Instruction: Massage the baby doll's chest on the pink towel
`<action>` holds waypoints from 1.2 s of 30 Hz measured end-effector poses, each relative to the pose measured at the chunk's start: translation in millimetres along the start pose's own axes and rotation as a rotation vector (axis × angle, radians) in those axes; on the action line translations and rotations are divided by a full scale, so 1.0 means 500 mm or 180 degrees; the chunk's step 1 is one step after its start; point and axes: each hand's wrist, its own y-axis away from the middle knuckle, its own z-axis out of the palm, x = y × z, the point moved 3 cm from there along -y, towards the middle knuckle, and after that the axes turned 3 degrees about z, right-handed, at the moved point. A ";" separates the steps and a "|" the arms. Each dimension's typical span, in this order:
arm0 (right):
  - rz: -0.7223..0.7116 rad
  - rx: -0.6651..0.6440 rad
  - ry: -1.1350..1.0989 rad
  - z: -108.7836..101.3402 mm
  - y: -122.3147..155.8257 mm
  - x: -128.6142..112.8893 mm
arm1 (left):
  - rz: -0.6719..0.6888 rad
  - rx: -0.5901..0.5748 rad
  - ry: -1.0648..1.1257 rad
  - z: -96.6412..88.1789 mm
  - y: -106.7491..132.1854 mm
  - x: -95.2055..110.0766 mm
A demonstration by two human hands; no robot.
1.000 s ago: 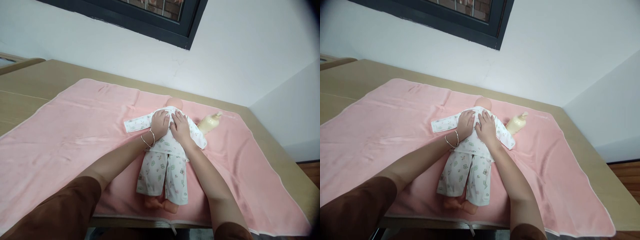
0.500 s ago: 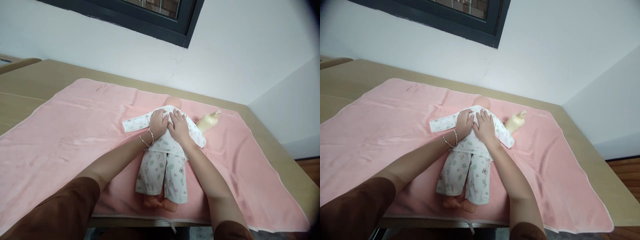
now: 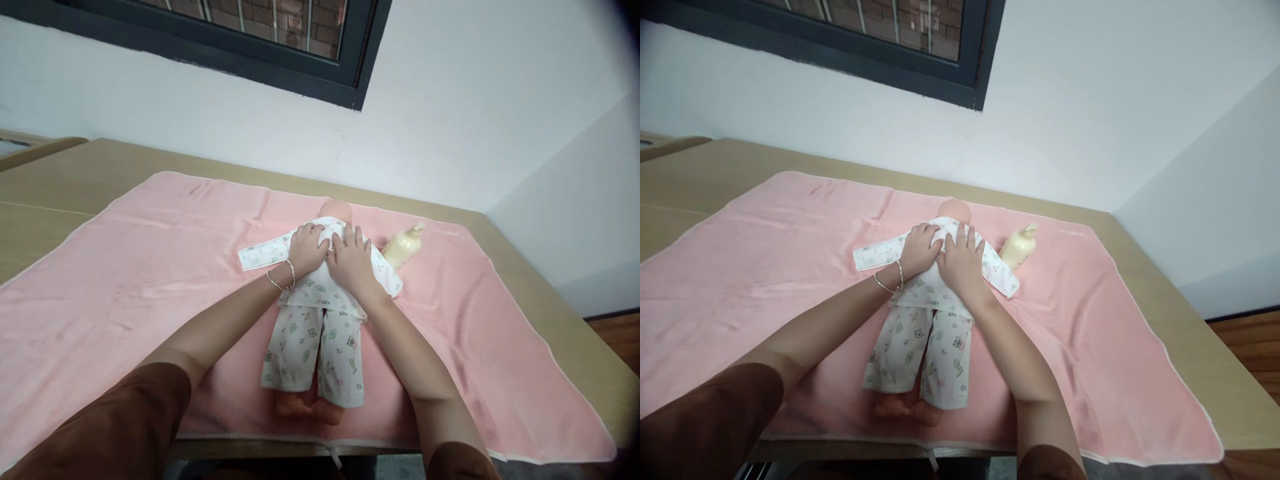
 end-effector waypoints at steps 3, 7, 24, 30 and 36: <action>0.0012 -0.0111 -0.0001 -0.076 0.022 0.000 | -0.0108 -0.0173 -0.0057 -0.007 -0.006 0.000; 0.0050 0.0159 -0.0335 -0.189 0.057 0.041 | -0.0382 -0.0440 -0.0019 -0.012 -0.027 0.003; 0.0867 0.0253 -0.0969 -0.295 0.084 0.226 | -0.0014 -0.0311 0.0581 -0.029 -0.102 0.169; 0.0646 -0.0381 -0.0523 -0.244 0.035 0.247 | -0.1954 -0.1866 0.4709 0.035 -0.084 0.300; 0.0590 -0.0260 0.0124 -0.227 0.026 0.223 | -0.2732 -0.2093 0.5678 0.055 -0.062 0.346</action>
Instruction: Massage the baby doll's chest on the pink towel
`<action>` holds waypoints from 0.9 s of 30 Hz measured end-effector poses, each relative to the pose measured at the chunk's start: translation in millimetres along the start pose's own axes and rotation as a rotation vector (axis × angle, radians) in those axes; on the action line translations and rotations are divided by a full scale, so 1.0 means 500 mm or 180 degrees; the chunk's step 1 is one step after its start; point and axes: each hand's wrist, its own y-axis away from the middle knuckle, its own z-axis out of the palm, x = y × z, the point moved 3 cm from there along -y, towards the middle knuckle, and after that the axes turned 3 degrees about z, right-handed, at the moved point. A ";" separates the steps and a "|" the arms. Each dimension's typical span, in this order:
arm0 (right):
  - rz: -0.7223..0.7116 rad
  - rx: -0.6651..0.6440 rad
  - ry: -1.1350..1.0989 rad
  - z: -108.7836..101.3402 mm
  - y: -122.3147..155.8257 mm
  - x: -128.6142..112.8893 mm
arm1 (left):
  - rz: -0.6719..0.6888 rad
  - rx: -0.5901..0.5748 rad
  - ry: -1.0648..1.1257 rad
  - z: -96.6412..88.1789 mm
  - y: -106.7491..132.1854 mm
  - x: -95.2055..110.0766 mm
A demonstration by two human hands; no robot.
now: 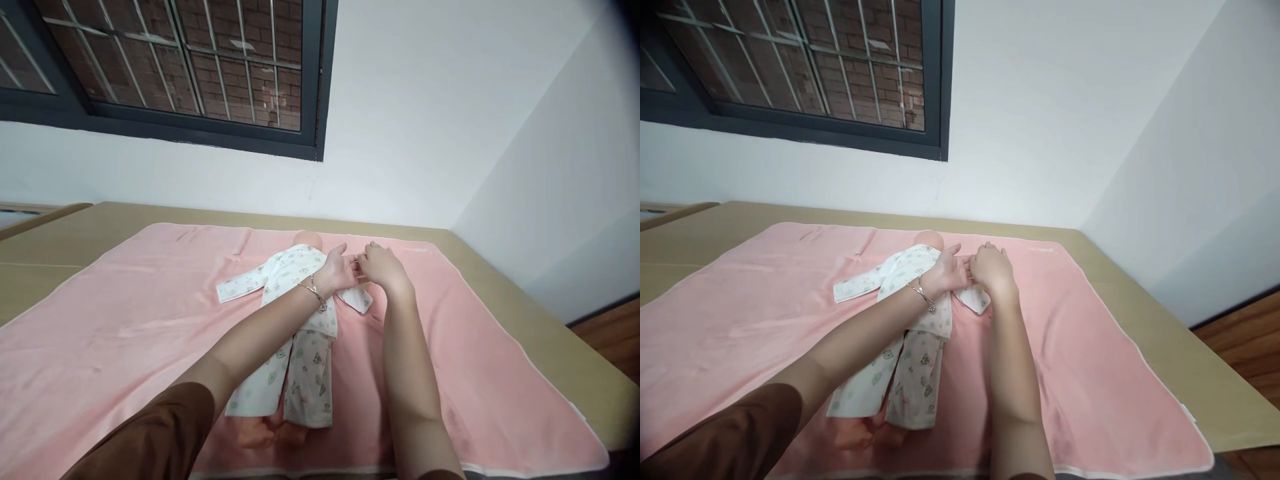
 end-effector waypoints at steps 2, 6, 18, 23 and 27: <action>0.0038 0.0133 0.0137 0.004 0.000 -0.005 | -0.0005 -0.0021 0.0149 0.003 0.002 -0.002; 0.0076 0.0233 0.0321 0.008 -0.001 -0.010 | -0.0089 -0.0094 0.0307 0.002 0.021 0.001; 0.0246 0.0642 0.0911 0.016 -0.012 -0.044 | -0.0185 0.0108 0.0082 -0.105 0.166 0.035; 0.0683 0.0680 0.0905 0.024 -0.006 -0.060 | 0.0036 0.0121 0.0267 -0.131 0.218 0.080; 0.0965 0.0524 0.0618 0.033 -0.003 -0.069 | 0.0360 0.0001 0.0531 -0.123 0.266 0.116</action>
